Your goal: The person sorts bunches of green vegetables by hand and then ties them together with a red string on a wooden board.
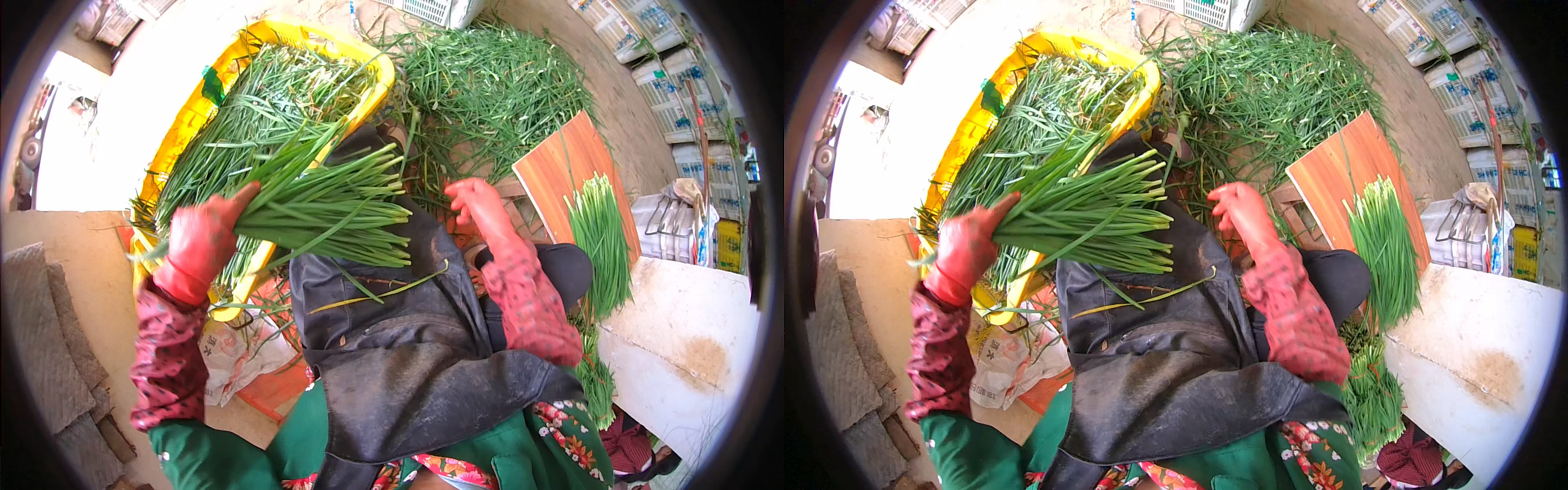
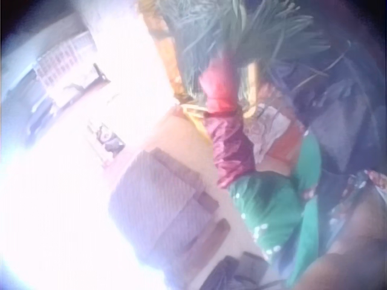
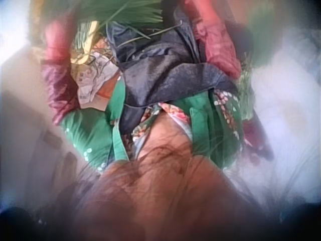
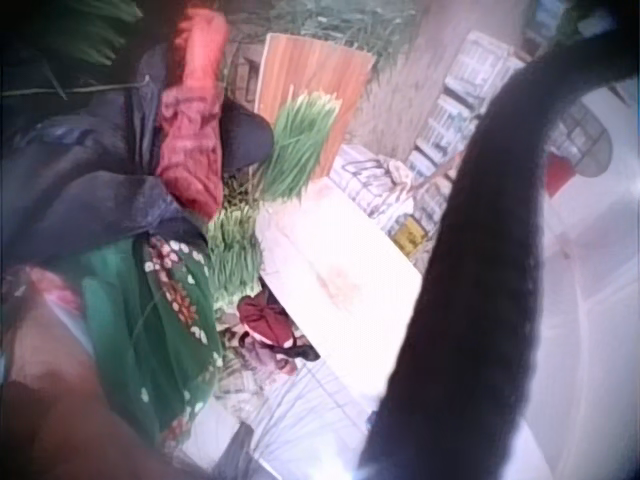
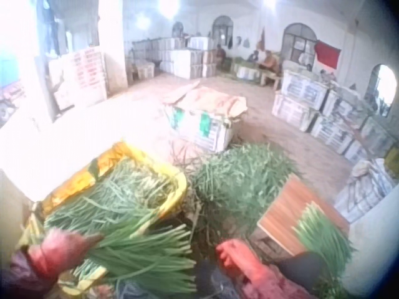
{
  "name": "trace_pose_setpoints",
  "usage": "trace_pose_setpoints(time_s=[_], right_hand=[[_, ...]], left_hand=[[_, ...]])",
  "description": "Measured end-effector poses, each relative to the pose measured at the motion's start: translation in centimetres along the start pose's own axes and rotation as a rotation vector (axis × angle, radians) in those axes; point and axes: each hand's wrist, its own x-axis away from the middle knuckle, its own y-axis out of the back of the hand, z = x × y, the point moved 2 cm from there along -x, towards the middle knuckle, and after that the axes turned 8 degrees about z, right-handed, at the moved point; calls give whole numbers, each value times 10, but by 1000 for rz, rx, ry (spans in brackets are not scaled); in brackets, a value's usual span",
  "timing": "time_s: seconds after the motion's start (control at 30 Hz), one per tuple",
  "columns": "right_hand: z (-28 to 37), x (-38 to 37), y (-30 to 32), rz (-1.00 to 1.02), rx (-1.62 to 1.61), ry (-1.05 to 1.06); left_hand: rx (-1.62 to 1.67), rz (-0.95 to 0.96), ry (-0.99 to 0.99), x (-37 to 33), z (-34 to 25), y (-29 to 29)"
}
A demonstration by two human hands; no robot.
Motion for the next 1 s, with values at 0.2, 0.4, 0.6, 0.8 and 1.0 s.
trace_pose_setpoints(time_s=[0.2, 0.4, 0.6, 0.8, 1.0], right_hand=[[32, 93, -89, 732, -102, -98], [-1, 45, -122, 497, -330, 181], [-32, 1, -89, 637, -1079, 309], [-20, 10, -98, 779, -1518, 447], [-22, 27, -103, 654, -1350, 98]], left_hand=[[-221, -140, -294, -62, -59, 105], [-264, -224, -263, -49, -110, 172], [-162, -258, -341, 6, -126, 112], [137, 27, -136, 84, -99, -77], [458, 406, -178, 80, -71, -27]])
